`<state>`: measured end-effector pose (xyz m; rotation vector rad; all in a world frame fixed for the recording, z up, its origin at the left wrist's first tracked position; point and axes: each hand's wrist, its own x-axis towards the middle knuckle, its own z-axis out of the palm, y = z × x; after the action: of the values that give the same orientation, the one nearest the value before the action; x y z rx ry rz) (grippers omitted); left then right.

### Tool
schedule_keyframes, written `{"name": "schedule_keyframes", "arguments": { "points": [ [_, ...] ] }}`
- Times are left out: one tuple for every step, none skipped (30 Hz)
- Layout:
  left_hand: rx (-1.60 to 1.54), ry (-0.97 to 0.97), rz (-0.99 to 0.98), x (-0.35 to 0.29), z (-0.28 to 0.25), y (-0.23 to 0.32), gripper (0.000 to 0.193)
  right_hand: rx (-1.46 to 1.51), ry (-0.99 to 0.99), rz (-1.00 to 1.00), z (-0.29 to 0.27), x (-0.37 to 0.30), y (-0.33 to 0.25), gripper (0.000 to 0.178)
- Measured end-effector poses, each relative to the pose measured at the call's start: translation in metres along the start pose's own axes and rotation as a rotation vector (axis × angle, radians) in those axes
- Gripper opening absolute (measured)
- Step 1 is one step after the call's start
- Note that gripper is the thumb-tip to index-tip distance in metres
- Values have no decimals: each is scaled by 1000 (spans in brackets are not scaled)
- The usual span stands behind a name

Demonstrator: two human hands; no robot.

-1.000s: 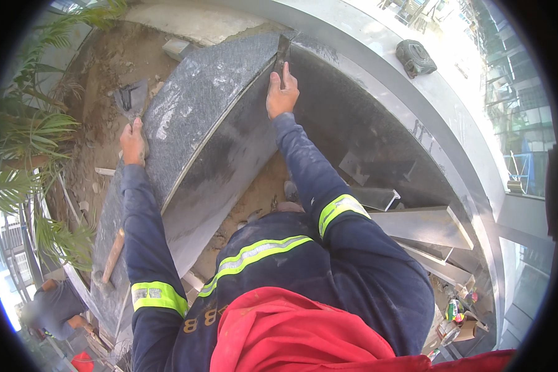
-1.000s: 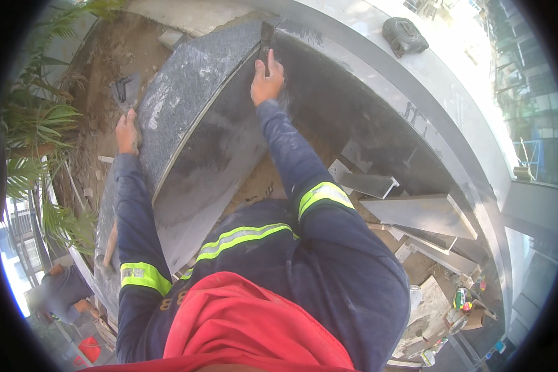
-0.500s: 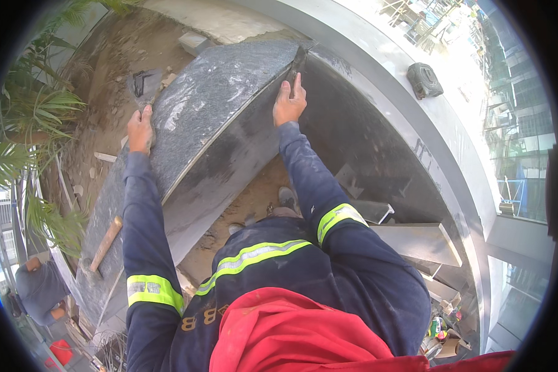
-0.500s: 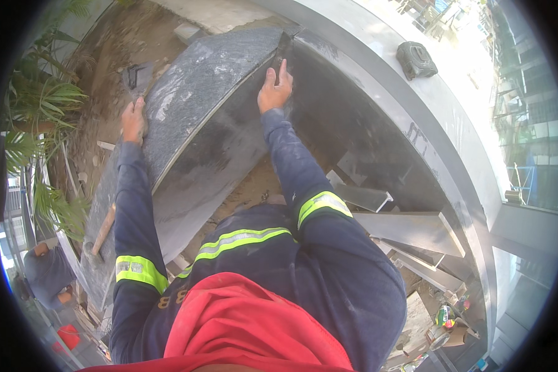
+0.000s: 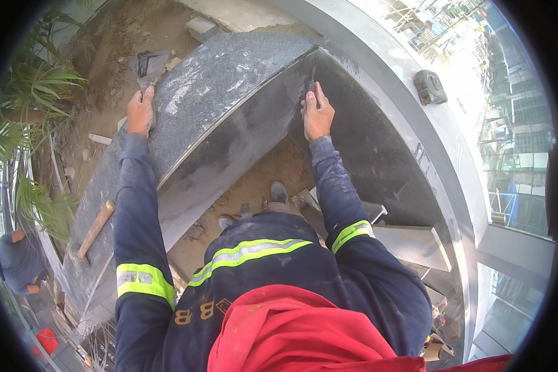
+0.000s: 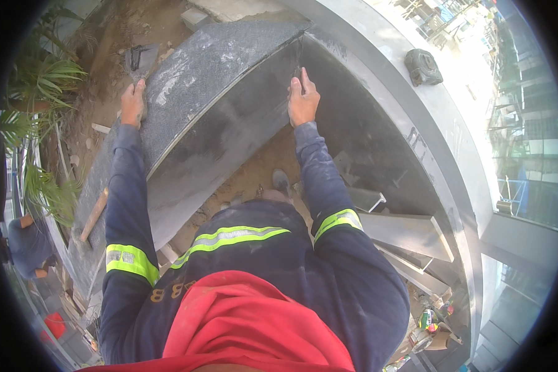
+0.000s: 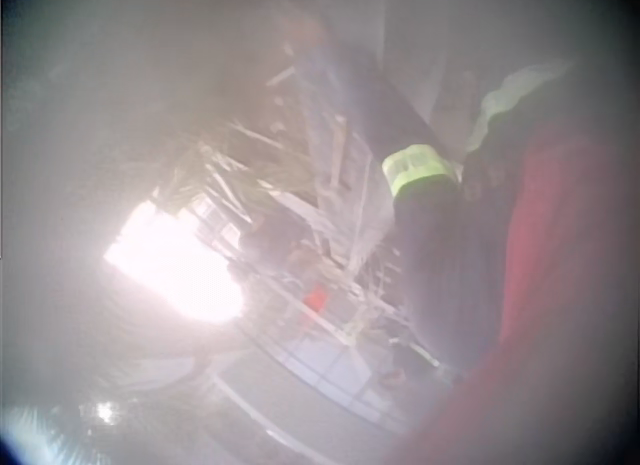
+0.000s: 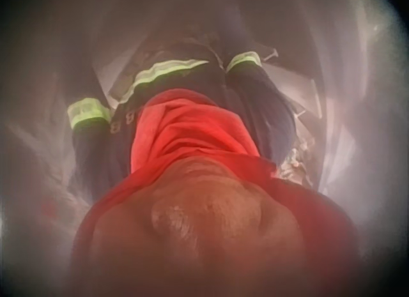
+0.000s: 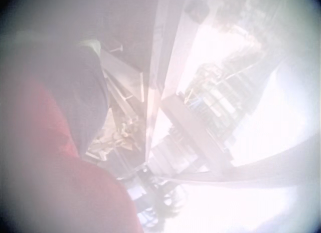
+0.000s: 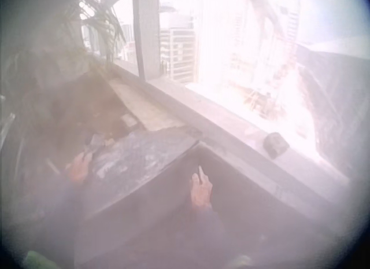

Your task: The person scoops mortar from a bucket and applies it to the edge of a curved stone structure using a trowel. They smooth and shape the mortar along the seam, repeatedly adding small amounts and refining the surface.

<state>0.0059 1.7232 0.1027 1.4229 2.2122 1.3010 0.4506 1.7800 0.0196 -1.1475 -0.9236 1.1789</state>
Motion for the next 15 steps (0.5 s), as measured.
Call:
{"name": "schedule_keyframes", "arguments": {
  "points": [
    [-15,-4,0,-1,2,0,50,29,18,11,-1,5,-14,51],
    [-18,-8,-22,-6,1,-1,51,69,26,9,3,11,-21,49],
    [-30,-28,-34,-8,6,12,51,2,36,-48,0,16,-18,48],
    [-32,-35,-44,-7,5,17,51,-53,32,-104,6,19,-14,48],
    [-29,-36,-44,-6,7,20,51,-109,29,-160,11,20,-9,47],
    [-21,-31,-48,-6,7,18,51,-50,59,-94,21,11,-13,49],
    [-13,-27,-52,-5,6,17,51,-139,73,-148,26,10,-5,49],
    [-14,-25,-39,-3,6,16,51,-228,88,-203,30,9,5,50],
    [-15,-27,-27,-3,7,16,51,-320,105,-256,31,6,12,50],
    [-17,-30,-14,-2,8,17,51,-389,87,-227,29,1,18,51],
    [-7,-30,-20,-4,8,17,51,-400,62,-209,22,-6,23,51],
    [5,-22,-25,-5,6,14,52,-407,32,-194,16,-12,27,51],
    [14,-14,-30,-5,5,13,52,-415,4,-181,9,-17,30,50],
    [-10,-18,-27,-4,6,12,52,-444,11,-253,0,-19,31,48],
    [-29,-17,-33,-5,4,8,52,-366,10,-212,-5,-21,29,47]
  ]
}}
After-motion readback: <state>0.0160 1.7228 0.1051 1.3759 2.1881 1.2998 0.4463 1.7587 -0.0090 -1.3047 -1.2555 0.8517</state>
